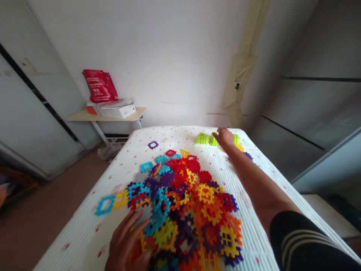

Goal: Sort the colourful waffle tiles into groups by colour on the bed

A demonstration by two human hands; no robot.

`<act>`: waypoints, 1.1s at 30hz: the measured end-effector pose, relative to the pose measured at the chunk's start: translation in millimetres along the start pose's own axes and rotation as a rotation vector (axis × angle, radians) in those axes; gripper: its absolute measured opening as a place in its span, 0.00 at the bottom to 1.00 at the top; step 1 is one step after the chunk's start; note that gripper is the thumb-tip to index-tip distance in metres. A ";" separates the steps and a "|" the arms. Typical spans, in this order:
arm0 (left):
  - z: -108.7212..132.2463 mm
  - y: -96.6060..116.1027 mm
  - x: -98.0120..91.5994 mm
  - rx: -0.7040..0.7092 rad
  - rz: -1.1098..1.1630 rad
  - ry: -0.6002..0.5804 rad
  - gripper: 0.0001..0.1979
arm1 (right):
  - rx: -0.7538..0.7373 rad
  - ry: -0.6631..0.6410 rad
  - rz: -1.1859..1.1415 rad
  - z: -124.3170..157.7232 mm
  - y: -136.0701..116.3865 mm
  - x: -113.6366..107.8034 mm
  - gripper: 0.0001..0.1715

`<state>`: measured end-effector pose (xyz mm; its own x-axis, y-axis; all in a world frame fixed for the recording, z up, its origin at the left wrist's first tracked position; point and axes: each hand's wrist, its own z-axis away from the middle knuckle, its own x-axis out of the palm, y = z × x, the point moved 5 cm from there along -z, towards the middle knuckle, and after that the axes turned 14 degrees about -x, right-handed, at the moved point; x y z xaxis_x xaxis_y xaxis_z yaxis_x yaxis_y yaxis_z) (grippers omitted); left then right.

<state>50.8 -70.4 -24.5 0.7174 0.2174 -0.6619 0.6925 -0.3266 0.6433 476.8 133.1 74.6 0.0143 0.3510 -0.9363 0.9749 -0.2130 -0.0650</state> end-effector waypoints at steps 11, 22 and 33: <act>0.3 6.9 -4.5 -0.080 -0.015 -0.022 0.15 | -0.822 -0.233 -0.721 171.8 -119.8 -56.9 0.12; -2.8 6.9 -9.5 -0.091 0.003 0.062 0.14 | -1.099 -0.376 -0.309 255.6 -201.0 -47.1 0.17; -3.1 -7.8 -4.0 -0.057 -0.008 0.067 0.16 | -0.958 -0.320 -0.236 264.1 -213.9 -33.9 0.21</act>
<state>42.8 -65.8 -25.7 0.7137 0.2812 -0.6415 0.7003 -0.2718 0.6601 209.1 -74.0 29.0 -0.1230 0.0017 -0.9924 0.7154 0.6932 -0.0875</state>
